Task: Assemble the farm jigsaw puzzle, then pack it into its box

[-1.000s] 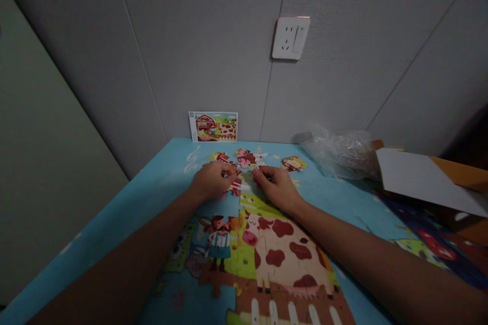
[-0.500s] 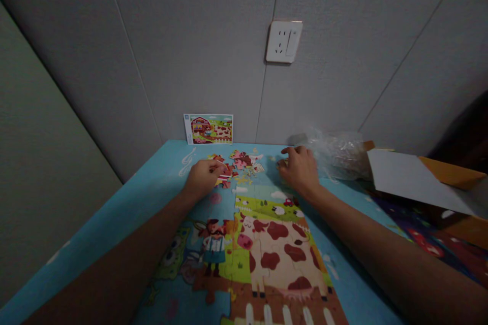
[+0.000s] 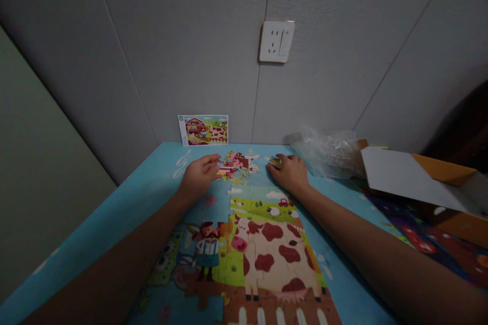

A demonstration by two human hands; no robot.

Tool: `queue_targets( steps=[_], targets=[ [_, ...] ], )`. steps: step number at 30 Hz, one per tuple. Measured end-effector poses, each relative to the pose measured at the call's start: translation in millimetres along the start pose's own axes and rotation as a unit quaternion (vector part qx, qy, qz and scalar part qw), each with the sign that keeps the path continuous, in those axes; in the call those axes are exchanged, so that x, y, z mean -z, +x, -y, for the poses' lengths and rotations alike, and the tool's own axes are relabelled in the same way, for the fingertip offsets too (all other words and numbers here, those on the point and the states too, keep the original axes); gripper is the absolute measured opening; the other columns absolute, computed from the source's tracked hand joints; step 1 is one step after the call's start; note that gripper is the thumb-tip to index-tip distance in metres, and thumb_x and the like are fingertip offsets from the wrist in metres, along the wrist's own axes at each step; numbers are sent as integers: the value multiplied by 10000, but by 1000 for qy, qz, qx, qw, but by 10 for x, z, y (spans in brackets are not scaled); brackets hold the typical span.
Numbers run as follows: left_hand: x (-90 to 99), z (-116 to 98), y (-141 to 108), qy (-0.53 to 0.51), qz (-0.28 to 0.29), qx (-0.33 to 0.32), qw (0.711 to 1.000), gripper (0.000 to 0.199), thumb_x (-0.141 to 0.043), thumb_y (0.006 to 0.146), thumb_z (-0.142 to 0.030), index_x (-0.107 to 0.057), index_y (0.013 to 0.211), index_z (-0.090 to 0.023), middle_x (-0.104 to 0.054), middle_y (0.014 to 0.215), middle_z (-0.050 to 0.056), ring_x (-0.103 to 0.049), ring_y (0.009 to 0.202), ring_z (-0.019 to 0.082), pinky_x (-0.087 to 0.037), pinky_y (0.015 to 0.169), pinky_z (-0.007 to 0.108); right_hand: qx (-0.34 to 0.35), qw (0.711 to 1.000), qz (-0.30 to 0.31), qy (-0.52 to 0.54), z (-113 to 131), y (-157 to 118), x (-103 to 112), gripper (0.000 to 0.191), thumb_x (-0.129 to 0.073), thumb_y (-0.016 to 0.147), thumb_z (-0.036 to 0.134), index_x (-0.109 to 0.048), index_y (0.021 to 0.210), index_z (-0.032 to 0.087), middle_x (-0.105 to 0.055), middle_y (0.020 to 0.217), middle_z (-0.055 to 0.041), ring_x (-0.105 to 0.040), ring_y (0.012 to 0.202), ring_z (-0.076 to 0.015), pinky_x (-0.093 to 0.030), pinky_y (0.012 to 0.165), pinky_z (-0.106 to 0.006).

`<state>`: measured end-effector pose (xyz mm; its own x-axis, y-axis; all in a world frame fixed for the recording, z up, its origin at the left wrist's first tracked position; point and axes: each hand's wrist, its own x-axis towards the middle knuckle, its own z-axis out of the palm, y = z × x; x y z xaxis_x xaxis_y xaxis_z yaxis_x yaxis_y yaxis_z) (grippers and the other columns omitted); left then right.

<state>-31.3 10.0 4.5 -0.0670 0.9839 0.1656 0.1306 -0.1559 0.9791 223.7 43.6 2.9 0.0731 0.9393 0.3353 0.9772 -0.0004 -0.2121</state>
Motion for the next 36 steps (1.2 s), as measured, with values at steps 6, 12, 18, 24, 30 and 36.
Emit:
queue_targets(
  steps=[6,12,18,24,30,36],
  targets=[
    [37,-24,-32,158,19,-131,979,302,-600,780,-300,-682,1039,-168,-553,1333,103,-511,1234,262,-524,935,374,50,997,8,64,-56,75,-42,500,-576,818,444,-628,1195,119,-650,1070,-188,-582,1012,-296,-417,875,-387],
    [-52,-131,-139,168,84,-179,966,292,-566,826,-297,-664,1075,-180,-622,1202,105,-562,1154,230,-432,1033,400,120,974,-22,192,-20,54,-33,532,-681,745,358,-601,1181,64,-628,1065,-166,-587,980,-258,-437,902,-371],
    [-225,-119,-248,-19,207,-46,977,406,-607,788,-313,-554,1155,-148,-687,1026,91,-663,932,202,-537,820,330,385,886,-5,260,389,-341,203,556,-614,842,371,-434,1340,199,-519,1183,-130,-528,1091,-241,-455,923,-385],
    [-234,-182,-273,-24,215,-17,976,287,-659,750,-344,-604,947,-141,-684,834,36,-658,766,179,-562,681,298,414,871,-1,264,518,-452,242,578,-557,876,449,-381,1354,176,-532,1193,-139,-521,1085,-252,-438,926,-388],
    [-226,-239,-244,-102,130,72,984,378,-771,669,-340,-590,929,-134,-698,910,59,-692,725,181,-582,577,273,28,988,-126,83,229,-161,91,537,-492,869,313,-418,1356,99,-530,1225,-215,-450,1133,-372,-323,932,-522],
    [-201,-188,-229,-82,82,57,992,368,-770,678,-258,-586,969,-130,-719,907,60,-709,720,181,-599,666,283,-54,998,14,22,51,-16,-14,505,-474,884,370,-473,1321,116,-578,1221,-199,-487,1149,-365,-300,942,-553]
  ],
)
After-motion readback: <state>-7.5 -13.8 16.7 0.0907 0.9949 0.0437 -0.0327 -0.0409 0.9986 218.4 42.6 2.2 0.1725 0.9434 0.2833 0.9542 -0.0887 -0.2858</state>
